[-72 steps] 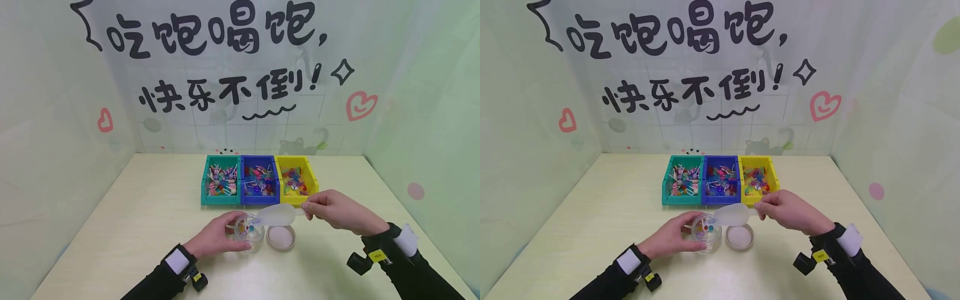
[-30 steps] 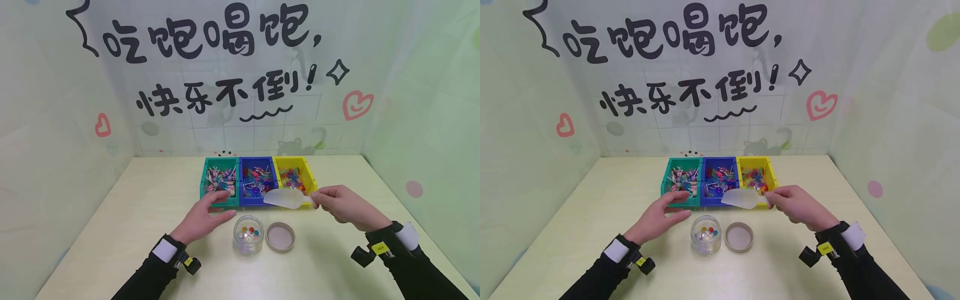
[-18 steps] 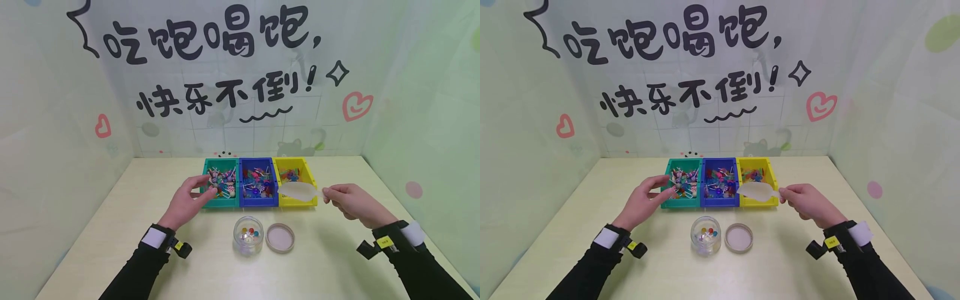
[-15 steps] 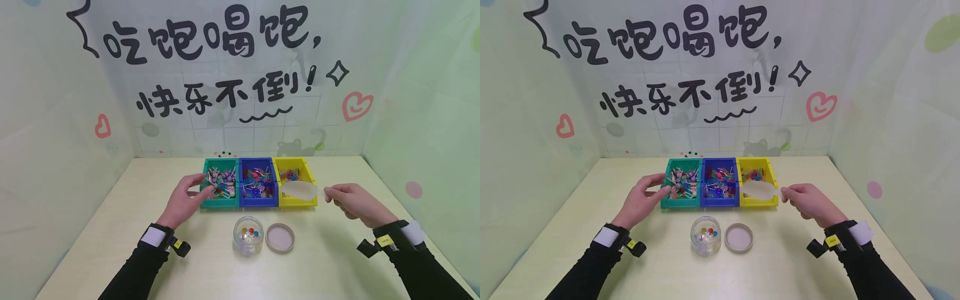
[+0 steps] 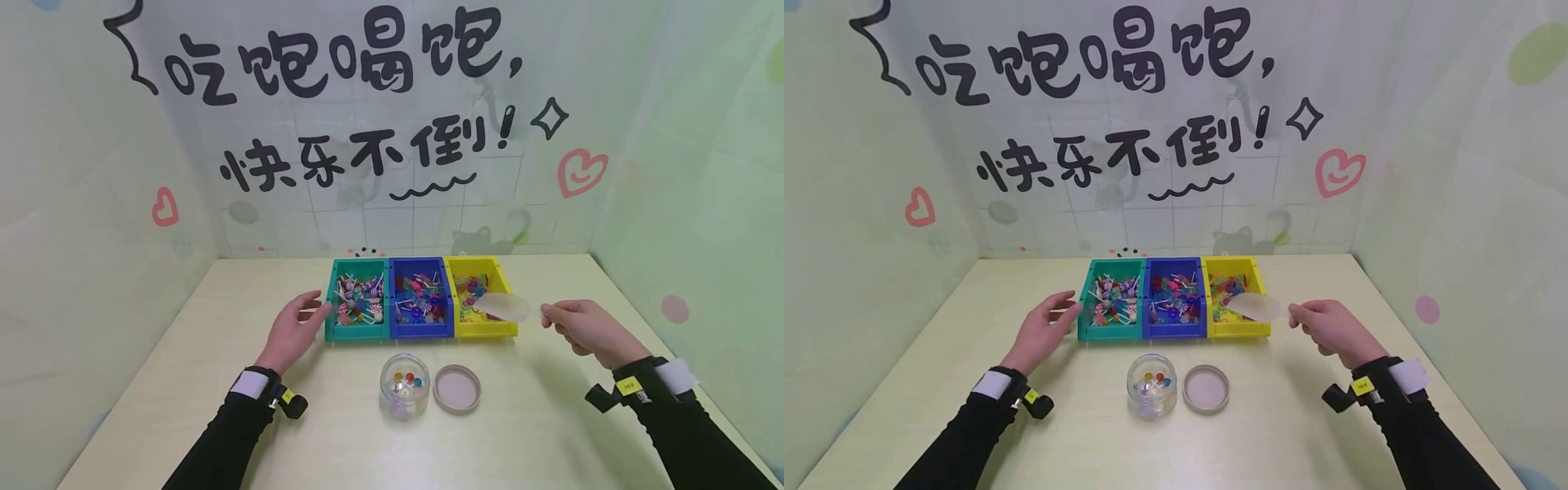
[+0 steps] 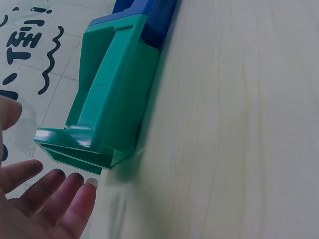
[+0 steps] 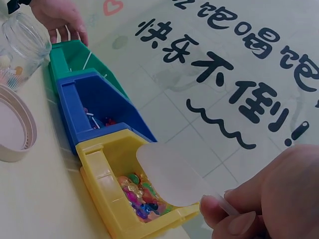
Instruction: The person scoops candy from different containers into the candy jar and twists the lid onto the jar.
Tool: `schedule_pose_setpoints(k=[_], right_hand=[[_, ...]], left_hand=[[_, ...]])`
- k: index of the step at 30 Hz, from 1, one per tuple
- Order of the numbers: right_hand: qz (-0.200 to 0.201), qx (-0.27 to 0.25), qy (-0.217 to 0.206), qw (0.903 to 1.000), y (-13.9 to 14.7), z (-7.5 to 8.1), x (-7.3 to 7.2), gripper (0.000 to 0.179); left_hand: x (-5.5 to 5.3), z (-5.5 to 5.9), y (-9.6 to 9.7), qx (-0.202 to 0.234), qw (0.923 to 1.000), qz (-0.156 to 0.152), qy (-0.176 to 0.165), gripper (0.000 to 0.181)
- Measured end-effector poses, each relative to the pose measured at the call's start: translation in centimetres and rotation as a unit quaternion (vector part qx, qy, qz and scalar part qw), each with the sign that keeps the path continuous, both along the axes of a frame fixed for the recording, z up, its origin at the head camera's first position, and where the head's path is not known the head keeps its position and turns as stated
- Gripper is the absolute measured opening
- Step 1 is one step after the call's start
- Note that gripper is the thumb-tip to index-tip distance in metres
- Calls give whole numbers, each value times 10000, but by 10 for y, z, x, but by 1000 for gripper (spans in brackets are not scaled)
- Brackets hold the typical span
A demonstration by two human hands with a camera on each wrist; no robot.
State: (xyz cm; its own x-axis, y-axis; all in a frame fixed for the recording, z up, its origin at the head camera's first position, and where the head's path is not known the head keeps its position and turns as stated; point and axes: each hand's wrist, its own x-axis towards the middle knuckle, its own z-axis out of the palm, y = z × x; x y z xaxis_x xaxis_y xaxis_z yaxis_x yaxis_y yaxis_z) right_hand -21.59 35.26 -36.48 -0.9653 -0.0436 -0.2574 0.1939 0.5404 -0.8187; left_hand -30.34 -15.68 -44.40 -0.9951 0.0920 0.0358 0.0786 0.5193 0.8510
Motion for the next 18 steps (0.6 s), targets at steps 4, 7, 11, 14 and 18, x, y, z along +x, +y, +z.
schedule_pose_setpoints(k=[4, 7, 11, 14, 18], right_hand=[[-48, 38, 4, 10000, 2, -3, -1, 34], [-52, 11, -8, 10000, 2, -4, -1, 33], [-44, 34, -36, 10000, -1, -3, -2, 34], [-47, 124, -35, 9999, -5, -1, -3, 35], [-50, 306, -31, 9995, -12, 1, -5, 37]], left_hand=[[-3, -6, 1, -89, 9999, 56, -102, 68], [-5, -7, 2, -203, 9997, 88, -78, 64], [-5, -7, 3, -252, 9996, 115, -52, 59], [-5, -9, 4, -232, 9997, 115, -27, 56], [-6, -10, 6, -282, 9995, 104, 65, 54]])
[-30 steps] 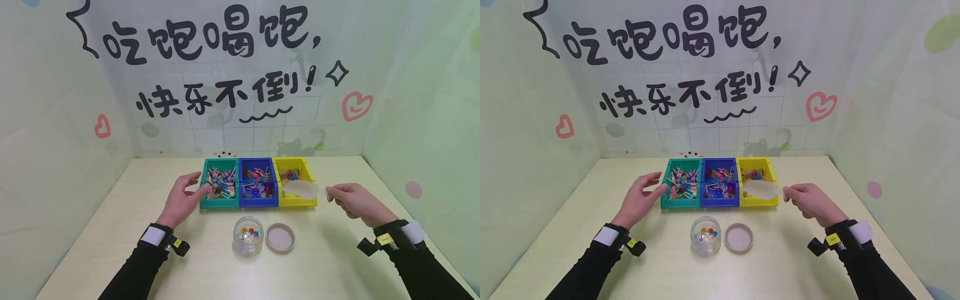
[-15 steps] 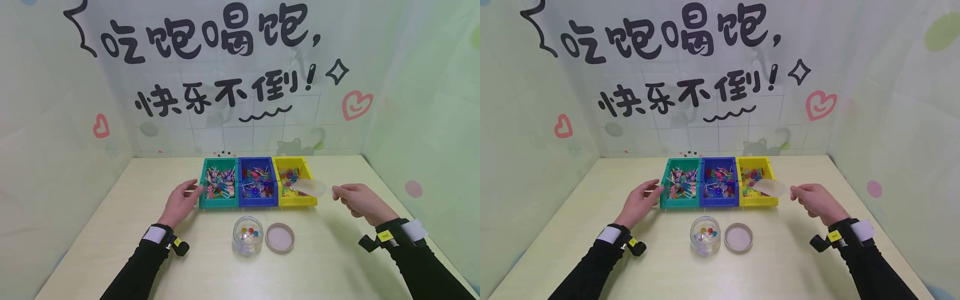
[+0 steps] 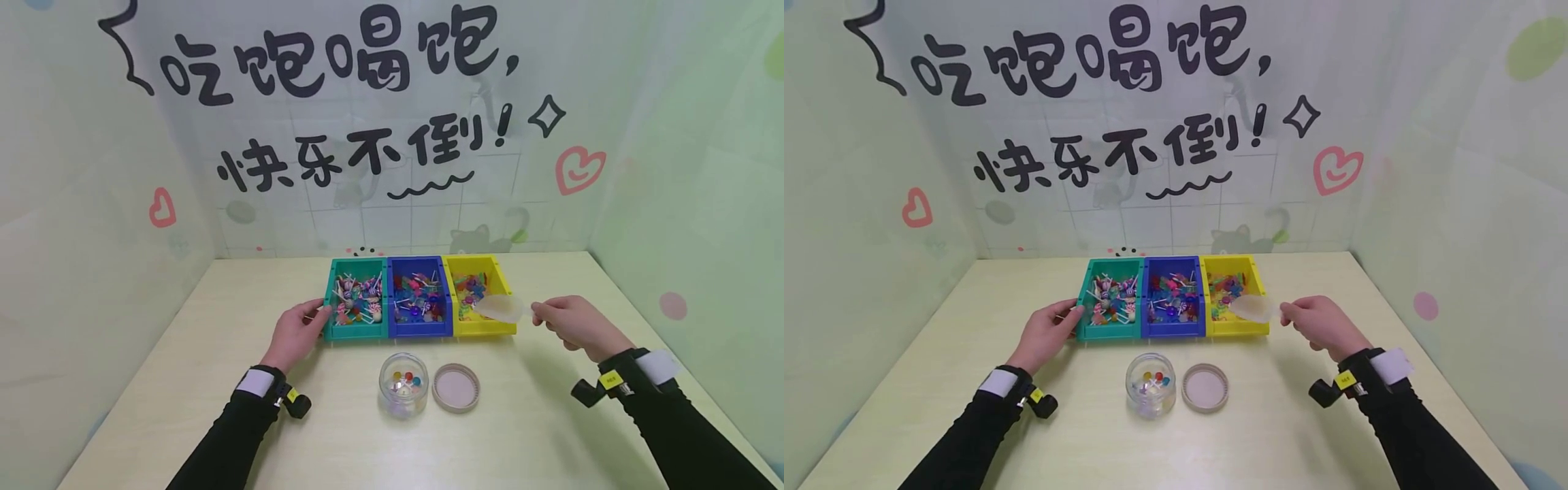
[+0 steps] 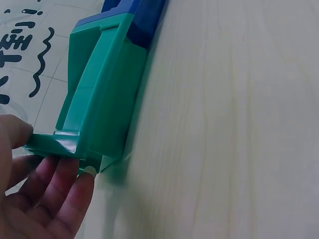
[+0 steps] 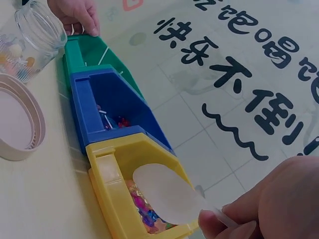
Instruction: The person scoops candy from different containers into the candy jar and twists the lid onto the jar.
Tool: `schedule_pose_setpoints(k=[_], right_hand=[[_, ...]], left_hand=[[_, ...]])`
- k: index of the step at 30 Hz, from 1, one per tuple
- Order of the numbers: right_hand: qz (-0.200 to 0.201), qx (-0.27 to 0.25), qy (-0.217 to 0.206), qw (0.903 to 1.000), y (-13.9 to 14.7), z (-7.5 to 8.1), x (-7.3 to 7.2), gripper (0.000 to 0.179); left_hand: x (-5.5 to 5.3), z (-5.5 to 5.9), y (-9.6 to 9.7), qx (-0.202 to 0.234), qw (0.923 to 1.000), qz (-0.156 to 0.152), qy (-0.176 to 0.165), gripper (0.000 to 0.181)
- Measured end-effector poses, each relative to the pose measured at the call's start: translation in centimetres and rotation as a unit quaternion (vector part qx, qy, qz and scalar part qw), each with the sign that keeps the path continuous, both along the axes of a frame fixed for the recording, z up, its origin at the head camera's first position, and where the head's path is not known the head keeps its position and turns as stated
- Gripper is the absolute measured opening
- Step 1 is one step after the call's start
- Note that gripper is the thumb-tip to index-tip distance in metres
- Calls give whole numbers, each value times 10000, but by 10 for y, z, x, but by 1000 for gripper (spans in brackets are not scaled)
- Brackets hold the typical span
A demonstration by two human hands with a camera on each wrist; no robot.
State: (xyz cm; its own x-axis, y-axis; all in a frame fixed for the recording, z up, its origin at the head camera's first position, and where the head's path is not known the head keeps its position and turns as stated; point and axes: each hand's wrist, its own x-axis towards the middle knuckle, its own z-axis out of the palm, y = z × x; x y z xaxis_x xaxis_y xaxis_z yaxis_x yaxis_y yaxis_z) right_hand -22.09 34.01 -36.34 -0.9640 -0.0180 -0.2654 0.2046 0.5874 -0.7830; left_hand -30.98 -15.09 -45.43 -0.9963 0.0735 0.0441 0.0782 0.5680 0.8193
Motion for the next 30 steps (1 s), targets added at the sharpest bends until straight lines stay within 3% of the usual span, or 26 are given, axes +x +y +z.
schedule_pose_setpoints(k=[14, 20, 30], right_hand=[[-91, 994, -198, 9948, -30, 5, -24, 37], [-206, 914, -167, 9955, -40, 4, -31, 37], [-1033, 99, -105, 9945, -75, -40, -42, 38]], left_hand=[[0, -3, 3, 167, 9998, -3, -92, 58], [-4, -1, 3, 129, 9998, -120, -134, 54], [-4, 1, 2, 174, 9992, -192, -293, 58]])
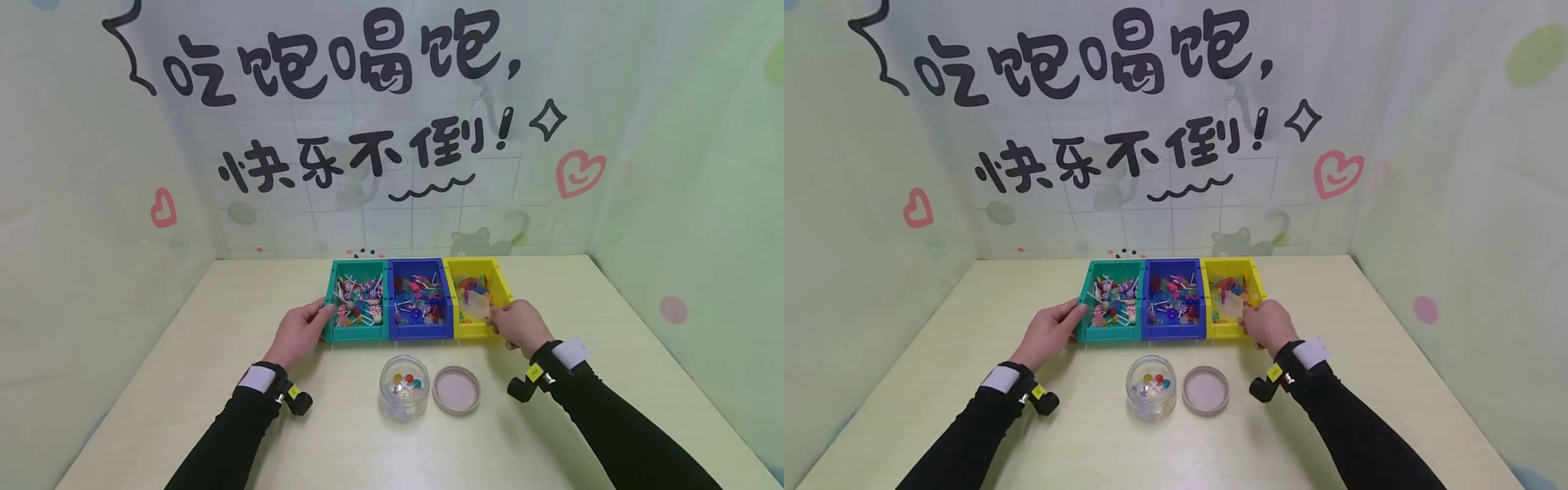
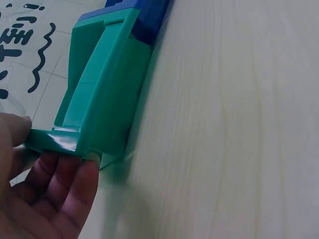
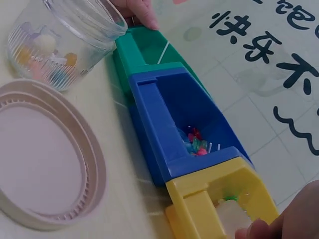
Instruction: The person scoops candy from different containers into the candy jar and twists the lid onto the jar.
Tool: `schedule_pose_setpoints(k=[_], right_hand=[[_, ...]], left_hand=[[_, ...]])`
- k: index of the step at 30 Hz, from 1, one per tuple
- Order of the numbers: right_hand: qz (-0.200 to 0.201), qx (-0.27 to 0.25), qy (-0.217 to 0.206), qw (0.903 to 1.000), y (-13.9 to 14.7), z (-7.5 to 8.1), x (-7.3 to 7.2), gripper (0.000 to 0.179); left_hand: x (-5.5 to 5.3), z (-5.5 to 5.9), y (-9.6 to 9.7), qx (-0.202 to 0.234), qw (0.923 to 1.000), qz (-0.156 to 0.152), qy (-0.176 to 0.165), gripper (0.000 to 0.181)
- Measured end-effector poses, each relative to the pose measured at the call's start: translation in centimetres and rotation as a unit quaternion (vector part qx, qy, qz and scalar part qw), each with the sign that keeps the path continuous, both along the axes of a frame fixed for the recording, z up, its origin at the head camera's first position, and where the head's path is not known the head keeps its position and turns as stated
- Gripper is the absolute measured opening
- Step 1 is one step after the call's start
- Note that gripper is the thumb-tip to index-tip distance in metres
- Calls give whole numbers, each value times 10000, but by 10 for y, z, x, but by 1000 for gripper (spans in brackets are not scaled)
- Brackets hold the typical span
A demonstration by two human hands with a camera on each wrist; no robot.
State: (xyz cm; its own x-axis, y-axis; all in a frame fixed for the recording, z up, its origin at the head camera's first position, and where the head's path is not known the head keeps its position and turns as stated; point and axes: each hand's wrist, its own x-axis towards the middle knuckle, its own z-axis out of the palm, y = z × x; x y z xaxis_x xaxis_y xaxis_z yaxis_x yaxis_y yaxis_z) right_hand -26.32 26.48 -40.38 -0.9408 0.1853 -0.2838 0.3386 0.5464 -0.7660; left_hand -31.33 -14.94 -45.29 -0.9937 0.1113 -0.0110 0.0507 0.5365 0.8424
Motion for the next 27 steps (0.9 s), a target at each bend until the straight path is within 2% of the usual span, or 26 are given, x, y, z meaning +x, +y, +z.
schedule_pose_setpoints(k=[4, 10, 19, 27], right_hand=[[-370, -277, 22, 9989, -12, -15, -13, 41], [-571, -767, 100, 9954, -18, -21, -20, 46], [-621, -1298, 84, 9896, -15, -20, -4, 46], [-486, -1390, 218, 9889, -7, -23, 14, 44]], left_hand=[[-1, -3, -2, 26, 10000, 0, -40, 57], [-1, -2, -2, 63, 9999, -20, -99, 59], [-2, -2, -1, 60, 10000, 6, -13, 57], [1, -3, 0, 96, 9998, 167, 22, 55]])
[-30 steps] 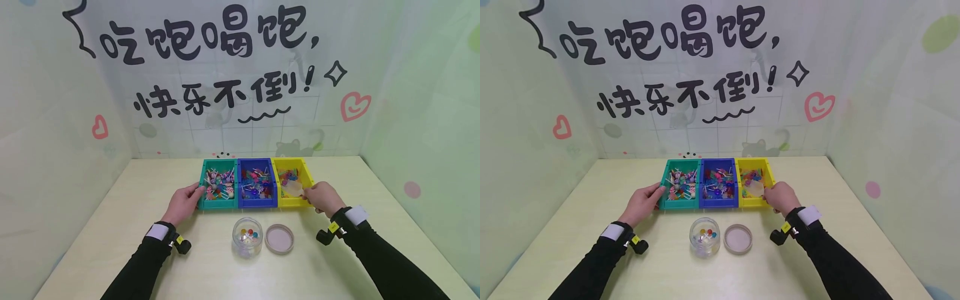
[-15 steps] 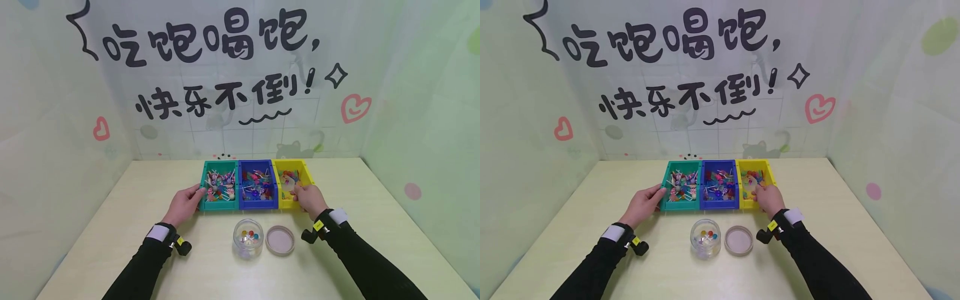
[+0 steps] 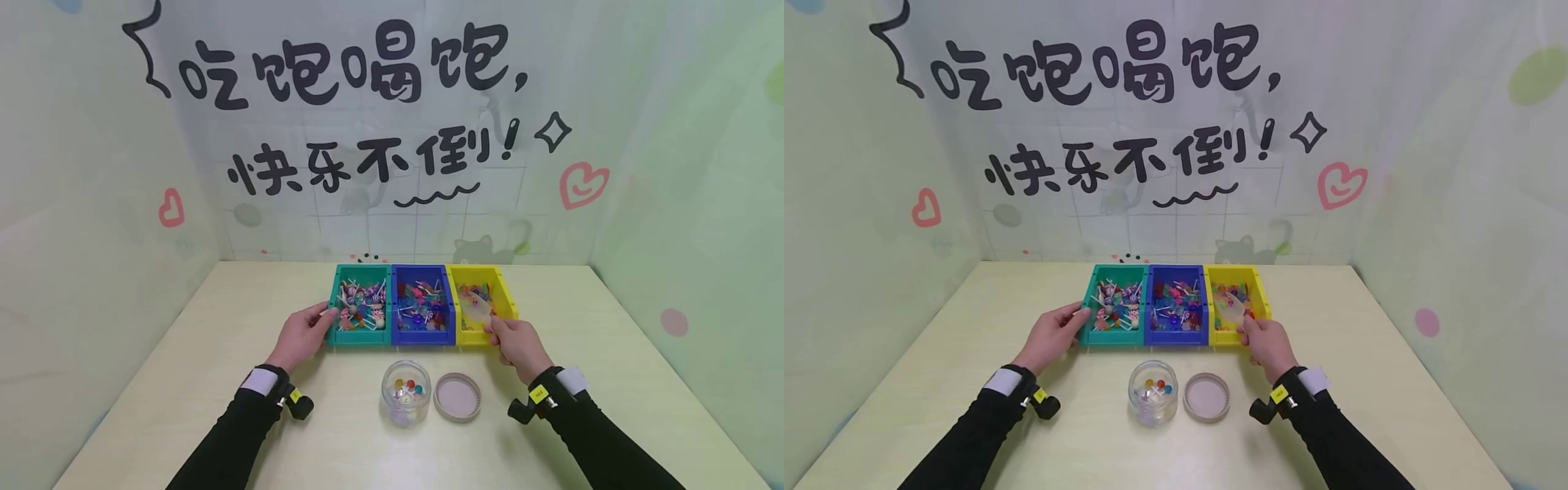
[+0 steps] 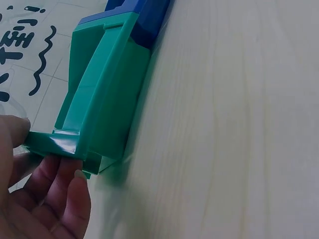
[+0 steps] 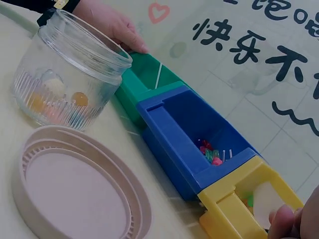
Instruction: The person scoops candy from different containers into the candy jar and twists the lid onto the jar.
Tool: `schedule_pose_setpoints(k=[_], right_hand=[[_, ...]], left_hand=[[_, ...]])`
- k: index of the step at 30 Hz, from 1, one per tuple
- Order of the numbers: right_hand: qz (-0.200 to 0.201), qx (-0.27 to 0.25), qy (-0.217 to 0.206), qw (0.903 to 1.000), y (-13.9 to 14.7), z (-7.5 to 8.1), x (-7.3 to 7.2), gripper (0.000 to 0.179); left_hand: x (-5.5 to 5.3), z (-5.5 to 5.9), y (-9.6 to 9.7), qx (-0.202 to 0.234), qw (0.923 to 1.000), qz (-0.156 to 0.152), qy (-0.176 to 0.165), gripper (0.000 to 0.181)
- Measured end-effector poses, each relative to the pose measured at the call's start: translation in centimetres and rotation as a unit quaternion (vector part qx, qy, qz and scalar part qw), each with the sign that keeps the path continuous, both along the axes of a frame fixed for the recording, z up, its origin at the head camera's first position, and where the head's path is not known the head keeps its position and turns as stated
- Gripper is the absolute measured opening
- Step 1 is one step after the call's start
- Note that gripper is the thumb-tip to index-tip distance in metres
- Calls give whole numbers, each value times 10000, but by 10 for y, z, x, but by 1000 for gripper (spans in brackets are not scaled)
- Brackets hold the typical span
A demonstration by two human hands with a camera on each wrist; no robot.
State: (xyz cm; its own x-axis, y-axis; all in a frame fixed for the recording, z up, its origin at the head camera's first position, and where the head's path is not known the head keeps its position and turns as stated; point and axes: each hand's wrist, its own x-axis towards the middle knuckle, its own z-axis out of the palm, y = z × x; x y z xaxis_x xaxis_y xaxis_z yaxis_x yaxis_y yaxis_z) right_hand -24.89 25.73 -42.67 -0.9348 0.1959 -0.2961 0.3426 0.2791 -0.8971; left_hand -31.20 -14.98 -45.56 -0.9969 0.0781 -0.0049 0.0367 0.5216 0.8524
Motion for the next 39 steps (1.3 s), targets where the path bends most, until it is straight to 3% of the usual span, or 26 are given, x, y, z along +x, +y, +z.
schedule_pose_setpoints(k=[6, 11, 21, 26, 31, 39], right_hand=[[117, 94, 120, 9998, 5, 3, 12, 44], [175, 154, 168, 9996, 12, 7, 19, 47], [287, 270, 247, 9989, 26, 16, 28, 46], [396, 369, 304, 9981, 30, 25, 36, 47], [514, 375, 417, 9971, 35, 32, 45, 47], [683, 415, 537, 9954, 39, 43, 59, 43]], left_hand=[[3, 2, -2, -145, 9993, 273, 219, 54], [8, 8, -8, 139, 9982, 519, 258, 49], [26, 18, -13, 406, 9980, 354, 340, 42], [34, 21, -9, 546, 9977, 159, 371, 37], [43, 24, -1, 577, 9968, -309, 450, 35], [56, 23, 12, 385, 9942, -996, 149, 45]])
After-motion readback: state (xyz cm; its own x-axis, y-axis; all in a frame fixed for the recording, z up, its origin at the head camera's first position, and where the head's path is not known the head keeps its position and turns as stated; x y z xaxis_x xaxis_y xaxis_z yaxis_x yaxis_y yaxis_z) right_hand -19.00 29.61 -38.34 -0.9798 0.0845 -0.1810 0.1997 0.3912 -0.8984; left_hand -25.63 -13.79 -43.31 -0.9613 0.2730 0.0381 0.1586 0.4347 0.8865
